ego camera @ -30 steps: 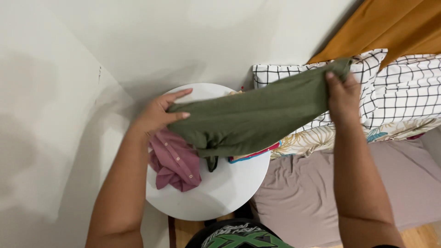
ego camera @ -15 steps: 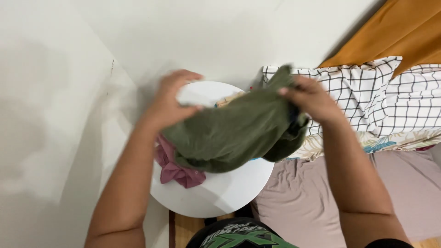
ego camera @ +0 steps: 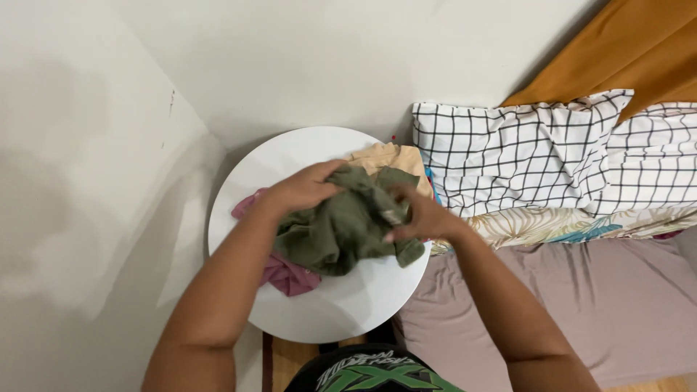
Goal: The person folds a white cloth and places it into a laundry basket. They then return to a small round table to fold a green shirt and a pink shirt, stacking them neatly on the table before picking up the pile.
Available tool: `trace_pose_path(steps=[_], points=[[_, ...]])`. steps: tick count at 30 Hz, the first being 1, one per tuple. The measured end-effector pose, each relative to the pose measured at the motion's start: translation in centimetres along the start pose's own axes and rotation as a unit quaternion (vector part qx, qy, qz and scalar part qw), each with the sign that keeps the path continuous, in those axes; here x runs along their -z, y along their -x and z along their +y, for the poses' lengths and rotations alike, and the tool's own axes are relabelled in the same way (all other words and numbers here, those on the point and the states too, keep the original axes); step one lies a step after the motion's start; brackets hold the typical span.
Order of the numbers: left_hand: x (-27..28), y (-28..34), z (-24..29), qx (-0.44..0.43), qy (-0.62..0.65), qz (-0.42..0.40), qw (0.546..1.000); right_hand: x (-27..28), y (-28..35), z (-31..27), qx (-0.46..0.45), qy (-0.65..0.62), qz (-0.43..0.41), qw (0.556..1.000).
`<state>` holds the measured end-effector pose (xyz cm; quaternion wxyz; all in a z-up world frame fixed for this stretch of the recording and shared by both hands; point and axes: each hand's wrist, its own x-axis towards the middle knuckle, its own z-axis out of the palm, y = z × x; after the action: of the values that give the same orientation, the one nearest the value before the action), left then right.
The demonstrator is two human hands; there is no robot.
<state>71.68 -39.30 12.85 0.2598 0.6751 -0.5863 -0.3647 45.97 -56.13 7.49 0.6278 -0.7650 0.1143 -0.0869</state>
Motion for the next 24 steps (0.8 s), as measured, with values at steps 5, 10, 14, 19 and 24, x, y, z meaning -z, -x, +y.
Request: trace_pose_path(steps=[5, 10, 14, 19, 24], points=[[3.0, 3.6, 2.6, 0.036, 0.406, 0.112, 0.906, -4.3, 2.7, 7.7, 0.047, 0.409, -0.008, 0.911], [4.8, 4.6, 2.1, 0.049, 0.367, 0.157, 0.916, -9.5, 1.5, 10.2, 0.161, 0.193, 0.103, 0.962], [6.4, 5.7, 2.8, 0.063, 0.368, 0.233, 0.898, -10.3, -0.5, 17.8, -0.101, -0.260, 0.004, 0.960], [10.5, 7.3, 7.5, 0.020, 0.137, 0.070, 0.988, 2.1, -0.2, 13.3, -0.086, -0.233, 0.133, 0.959], [13.7, 1.4, 3.5, 0.165, -0.215, -0.038, 0.962, 13.6, 2.5, -5.8, -0.049, -0.267, 0.280, 0.921]])
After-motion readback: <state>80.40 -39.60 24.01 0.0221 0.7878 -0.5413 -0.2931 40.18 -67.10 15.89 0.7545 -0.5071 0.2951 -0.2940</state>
